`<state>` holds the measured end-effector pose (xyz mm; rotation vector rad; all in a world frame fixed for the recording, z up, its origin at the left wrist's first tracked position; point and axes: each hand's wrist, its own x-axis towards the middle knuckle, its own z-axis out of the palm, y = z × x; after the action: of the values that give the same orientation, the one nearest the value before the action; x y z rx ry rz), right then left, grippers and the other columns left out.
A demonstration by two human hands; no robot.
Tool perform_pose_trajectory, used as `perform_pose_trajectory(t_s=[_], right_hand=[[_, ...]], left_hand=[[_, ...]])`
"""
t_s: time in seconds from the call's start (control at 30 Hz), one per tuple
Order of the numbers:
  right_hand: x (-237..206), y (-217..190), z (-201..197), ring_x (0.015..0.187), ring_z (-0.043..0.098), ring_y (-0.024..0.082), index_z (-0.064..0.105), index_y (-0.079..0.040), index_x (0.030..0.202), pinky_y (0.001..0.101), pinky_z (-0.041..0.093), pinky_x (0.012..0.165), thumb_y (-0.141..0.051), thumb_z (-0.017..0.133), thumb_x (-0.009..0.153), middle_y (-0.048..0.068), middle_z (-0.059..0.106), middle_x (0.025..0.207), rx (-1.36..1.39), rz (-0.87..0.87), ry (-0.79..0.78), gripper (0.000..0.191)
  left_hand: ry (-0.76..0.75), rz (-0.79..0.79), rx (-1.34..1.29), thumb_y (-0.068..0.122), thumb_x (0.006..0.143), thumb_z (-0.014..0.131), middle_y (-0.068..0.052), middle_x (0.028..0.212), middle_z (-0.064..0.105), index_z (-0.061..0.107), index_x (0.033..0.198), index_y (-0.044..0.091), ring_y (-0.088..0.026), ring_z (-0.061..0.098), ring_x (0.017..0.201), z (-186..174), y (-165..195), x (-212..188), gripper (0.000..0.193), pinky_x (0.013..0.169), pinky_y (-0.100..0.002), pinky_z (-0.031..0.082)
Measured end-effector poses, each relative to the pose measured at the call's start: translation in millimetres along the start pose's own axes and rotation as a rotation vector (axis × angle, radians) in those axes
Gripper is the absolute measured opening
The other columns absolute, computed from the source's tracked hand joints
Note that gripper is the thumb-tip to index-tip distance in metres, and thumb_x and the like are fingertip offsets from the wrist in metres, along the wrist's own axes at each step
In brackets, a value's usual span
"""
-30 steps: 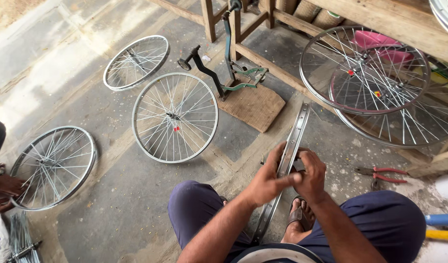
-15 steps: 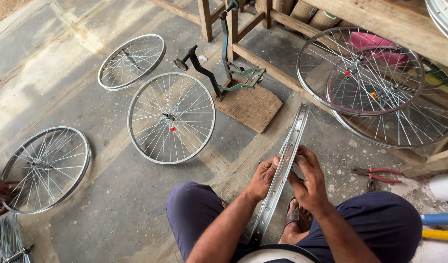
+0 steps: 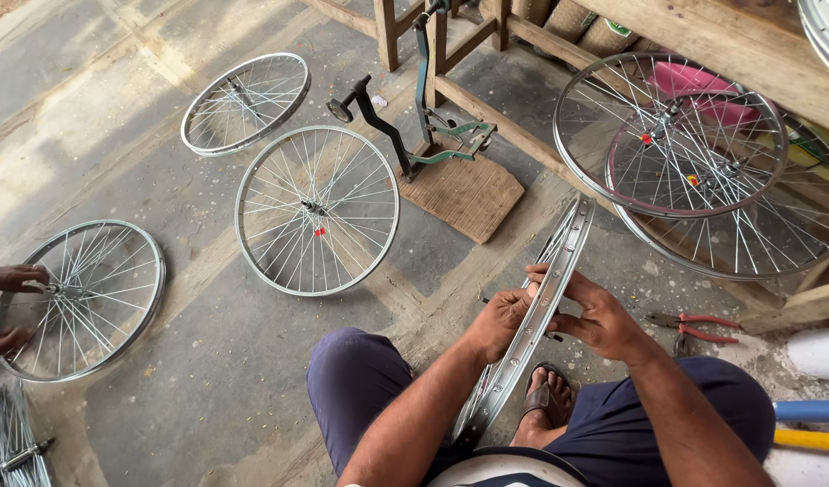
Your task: The person sits on the floor and repeatedly inserts small metal clips into slots along a bicycle rim, using both hands to align and press each clip into place. The person rotates the rim as needed to reach different sections.
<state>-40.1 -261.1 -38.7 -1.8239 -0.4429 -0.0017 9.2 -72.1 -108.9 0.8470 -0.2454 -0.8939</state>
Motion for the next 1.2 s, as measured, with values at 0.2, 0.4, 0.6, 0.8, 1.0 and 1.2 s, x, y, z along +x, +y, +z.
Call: perform_pose_trajectory(t_s=[0.2,0.4,0.6,0.8,1.0,1.2], right_hand=[[-6.2,-0.6,1.1,0.141,0.054,0.027,0.062,-0.008,0.14,0.0429,0.047,0.113,-0.022,0.076,0.089,0.011,0.057,0.151,0.049,0.044,-0.003,0.054],[5.0,3.1,-7.8,0.129,0.062,0.028,0.056,-0.011,0.142,0.0439,0.057,0.102,-0.027,0.073,0.087,0.007,0.06,0.145,0.031,0.169,-0.119,0.059],[9.1,2.1,11.4,0.121,0.066,0.029,0.07,-0.007,0.12,0.043,0.058,0.099,-0.025,0.08,0.081,0.006,0.066,0.129,-0.406,-0.128,0.126,0.045],[8.5,-12.3,50.3,0.118,0.059,0.036,0.067,-0.001,0.102,0.0457,0.052,0.097,-0.029,0.083,0.079,0.016,0.064,0.112,-0.678,-0.239,0.537,0.04],[19.6,-24.2,73.3,0.101,0.061,0.032,0.057,-0.005,0.08,0.0488,0.049,0.09,-0.03,0.08,0.074,0.012,0.059,0.098,-0.786,-0.305,0.809,0.035],[20.1,-31.7,82.8,0.092,0.06,0.035,0.062,-0.003,0.09,0.0459,0.049,0.081,-0.02,0.089,0.078,0.015,0.056,0.1,-0.838,-0.296,0.8,0.034]], left_hand=[[0.1,0.079,0.619,0.069,0.106,0.013,-0.007,0.101,0.076,0.073,0.112,0.006,-0.015,0.068,0.097,6.5,4.0,-8.7,0.087,0.099,-0.032,0.051],[0.161,-0.096,0.168,0.087,0.089,-0.001,-0.01,0.115,0.073,0.06,0.142,0.001,-0.019,0.065,0.111,14.0,0.3,-3.4,0.118,0.107,-0.037,0.045],[0.135,0.001,0.351,0.094,0.079,-0.008,-0.015,0.109,0.07,0.06,0.144,0.0,-0.021,0.064,0.104,4.6,-1.4,-3.9,0.133,0.101,-0.039,0.048],[0.184,-0.028,0.178,0.094,0.08,0.0,-0.014,0.114,0.068,0.061,0.143,-0.001,-0.021,0.063,0.106,10.1,8.0,-9.4,0.129,0.099,-0.039,0.05],[0.387,-0.085,0.275,0.092,0.085,0.003,-0.02,0.101,0.067,0.061,0.142,0.003,-0.024,0.065,0.1,11.3,7.3,-8.7,0.121,0.097,-0.038,0.054],[0.045,0.024,-0.331,0.059,0.119,0.038,-0.009,0.123,0.069,0.058,0.143,-0.003,-0.022,0.062,0.116,-3.1,0.2,-14.8,0.07,0.108,-0.035,0.048]])
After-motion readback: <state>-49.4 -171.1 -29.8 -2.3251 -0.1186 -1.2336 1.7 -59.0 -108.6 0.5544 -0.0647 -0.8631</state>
